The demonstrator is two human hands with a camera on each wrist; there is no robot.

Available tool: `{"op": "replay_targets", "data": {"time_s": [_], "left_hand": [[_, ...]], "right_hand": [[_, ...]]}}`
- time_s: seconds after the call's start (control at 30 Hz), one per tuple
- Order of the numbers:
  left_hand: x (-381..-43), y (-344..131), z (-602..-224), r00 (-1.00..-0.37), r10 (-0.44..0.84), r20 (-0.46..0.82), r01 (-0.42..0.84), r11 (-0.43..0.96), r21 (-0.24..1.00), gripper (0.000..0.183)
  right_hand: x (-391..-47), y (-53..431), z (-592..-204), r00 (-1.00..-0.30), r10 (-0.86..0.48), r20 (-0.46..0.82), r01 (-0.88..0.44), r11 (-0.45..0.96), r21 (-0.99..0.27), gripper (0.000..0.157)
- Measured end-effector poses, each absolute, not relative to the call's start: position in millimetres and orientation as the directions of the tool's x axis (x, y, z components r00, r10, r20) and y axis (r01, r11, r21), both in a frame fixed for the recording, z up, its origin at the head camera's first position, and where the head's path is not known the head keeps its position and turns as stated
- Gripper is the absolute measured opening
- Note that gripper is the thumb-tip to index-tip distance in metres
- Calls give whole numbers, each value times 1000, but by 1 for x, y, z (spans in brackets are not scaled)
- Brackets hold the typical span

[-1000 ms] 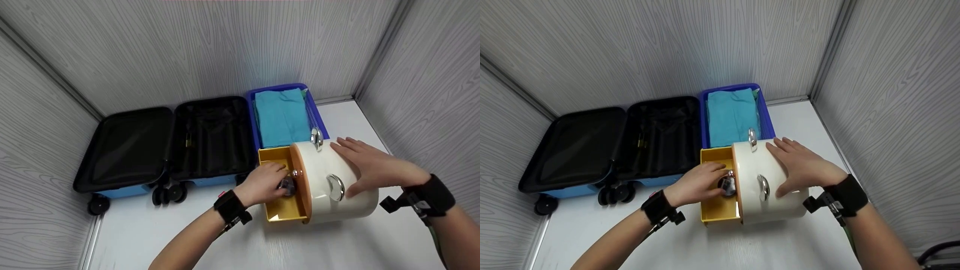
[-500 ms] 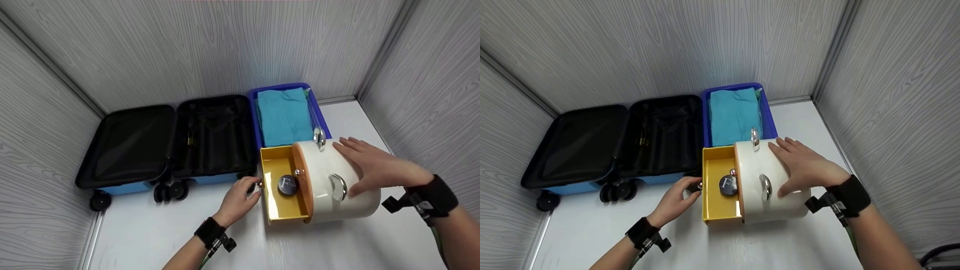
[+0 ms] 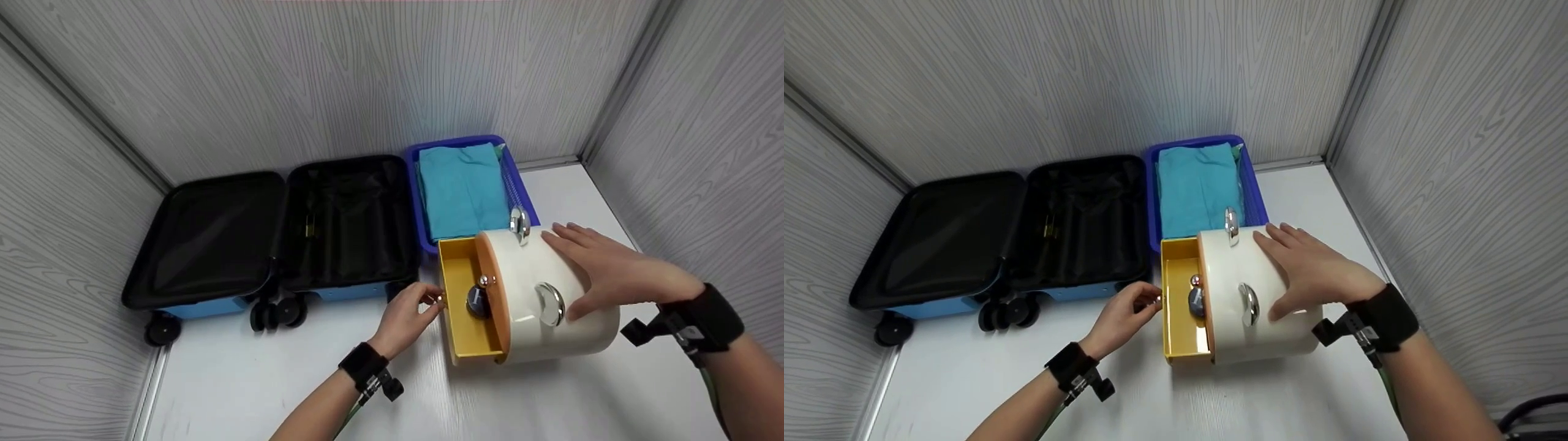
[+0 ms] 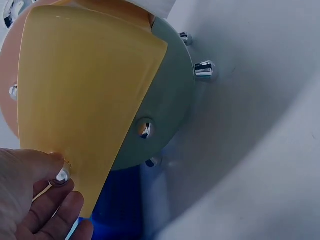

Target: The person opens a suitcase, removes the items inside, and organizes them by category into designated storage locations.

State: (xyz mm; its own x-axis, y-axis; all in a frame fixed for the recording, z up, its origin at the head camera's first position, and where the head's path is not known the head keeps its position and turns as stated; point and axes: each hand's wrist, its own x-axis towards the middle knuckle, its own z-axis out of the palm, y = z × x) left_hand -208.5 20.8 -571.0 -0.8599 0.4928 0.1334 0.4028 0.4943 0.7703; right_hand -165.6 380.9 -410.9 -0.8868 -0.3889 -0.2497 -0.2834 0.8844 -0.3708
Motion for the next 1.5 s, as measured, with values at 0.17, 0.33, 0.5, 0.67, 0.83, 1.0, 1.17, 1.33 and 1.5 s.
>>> {"op": "replay_targets", "data": {"time_s": [0.17, 0.33, 0.5, 0.67, 0.83, 1.0, 1.17, 1.33, 1.5], "left_hand": [[-210, 42, -572, -843, 519, 144, 420, 466, 779, 20], [-211, 61, -573, -825, 547, 145, 433, 446, 784, 20], [-210, 78, -575, -828, 548, 120, 402, 430, 809, 19], [-206, 88, -578, -844, 529, 88, 313, 353, 882, 19], [-204, 89, -589, -844, 529, 92, 303, 328, 895, 29], [-206, 89, -601, -848, 527, 56, 325, 433, 841, 33], [-206, 93, -610, -845, 535, -19, 282, 475, 834, 25], [-205, 97, -615, -851, 523, -49, 237, 466, 852, 19], [-204, 101, -618, -857, 513, -40, 236, 462, 855, 16]], "right_hand": [[-166, 382, -412, -886, -384, -261, -280, 890, -359, 133], [-167, 381, -412, -881, -403, -247, -299, 880, -368, 133], [-168, 380, -412, -879, -410, -245, -306, 877, -370, 134], [-168, 382, -410, -881, -405, -243, -305, 880, -363, 132], [-167, 383, -410, -882, -404, -241, -303, 879, -368, 133], [-165, 383, -409, -884, -400, -243, -296, 879, -373, 134], [-163, 384, -408, -884, -401, -239, -302, 882, -362, 135], [-159, 385, -406, -883, -399, -248, -294, 881, -370, 134], [-158, 386, -405, -882, -398, -252, -290, 880, -376, 133]]}}
